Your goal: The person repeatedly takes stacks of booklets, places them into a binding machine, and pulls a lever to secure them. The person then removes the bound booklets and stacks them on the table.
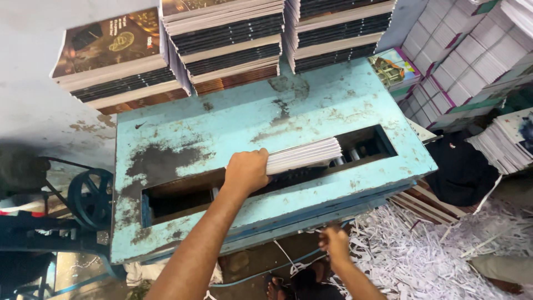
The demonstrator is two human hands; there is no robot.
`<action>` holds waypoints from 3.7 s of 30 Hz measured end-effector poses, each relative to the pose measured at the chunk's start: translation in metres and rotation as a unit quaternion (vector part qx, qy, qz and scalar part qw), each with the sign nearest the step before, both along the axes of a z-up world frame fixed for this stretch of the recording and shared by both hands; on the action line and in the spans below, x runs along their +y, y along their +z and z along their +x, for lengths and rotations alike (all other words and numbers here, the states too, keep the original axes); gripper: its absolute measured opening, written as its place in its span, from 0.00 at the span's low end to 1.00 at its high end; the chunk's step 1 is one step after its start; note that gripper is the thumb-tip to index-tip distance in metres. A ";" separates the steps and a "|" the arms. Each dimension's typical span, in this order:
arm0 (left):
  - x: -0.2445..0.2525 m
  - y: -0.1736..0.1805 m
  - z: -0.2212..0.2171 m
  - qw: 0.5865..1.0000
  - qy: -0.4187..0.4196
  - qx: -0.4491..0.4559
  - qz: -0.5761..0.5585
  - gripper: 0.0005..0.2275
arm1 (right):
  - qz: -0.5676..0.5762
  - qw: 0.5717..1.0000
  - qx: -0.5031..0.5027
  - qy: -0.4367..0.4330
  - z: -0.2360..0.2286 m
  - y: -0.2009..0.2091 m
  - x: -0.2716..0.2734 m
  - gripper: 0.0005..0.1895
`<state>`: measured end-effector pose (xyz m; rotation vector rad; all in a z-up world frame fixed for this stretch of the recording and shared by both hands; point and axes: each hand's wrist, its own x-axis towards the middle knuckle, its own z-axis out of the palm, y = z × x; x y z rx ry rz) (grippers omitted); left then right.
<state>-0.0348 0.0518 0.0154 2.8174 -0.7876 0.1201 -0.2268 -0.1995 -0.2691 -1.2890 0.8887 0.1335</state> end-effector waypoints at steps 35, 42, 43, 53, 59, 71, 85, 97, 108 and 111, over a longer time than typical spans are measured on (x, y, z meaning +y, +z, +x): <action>0.002 -0.005 -0.003 1.000 0.000 0.004 -0.003 0.16 | 0.228 0.966 0.104 0.066 0.019 -0.092 0.038 0.24; 0.005 0.005 0.000 0.999 0.012 0.033 -0.005 0.16 | 0.056 0.916 0.057 0.393 0.030 0.008 0.022 0.17; 0.005 0.007 0.000 0.999 0.010 0.032 -0.013 0.17 | 0.031 0.905 0.055 0.420 0.032 0.028 0.021 0.15; 0.004 0.028 0.000 0.993 0.048 0.102 0.017 0.21 | -0.153 0.823 -0.097 0.538 0.073 0.259 0.025 0.07; 0.005 0.027 -0.001 0.993 0.043 0.107 0.021 0.23 | -0.494 0.668 -0.387 0.401 0.116 0.329 0.038 0.19; 0.008 0.023 0.006 0.995 0.041 0.087 0.012 0.25 | -0.652 0.471 -0.296 0.515 0.201 0.298 0.064 0.38; 0.008 0.024 0.007 0.992 0.054 0.112 0.013 0.25 | -0.605 0.524 -0.271 0.534 0.207 0.317 0.067 0.38; 0.009 0.020 0.011 0.994 0.052 0.098 0.006 0.24 | -0.633 0.485 -0.255 0.547 0.219 0.308 0.067 0.35; 0.009 0.019 0.012 0.993 0.048 0.103 0.013 0.25 | -0.636 0.481 -0.250 0.549 0.217 0.311 0.068 0.33; 0.008 0.020 0.012 0.992 0.053 0.116 0.021 0.26 | -0.627 0.498 -0.242 0.548 0.217 0.312 0.069 0.33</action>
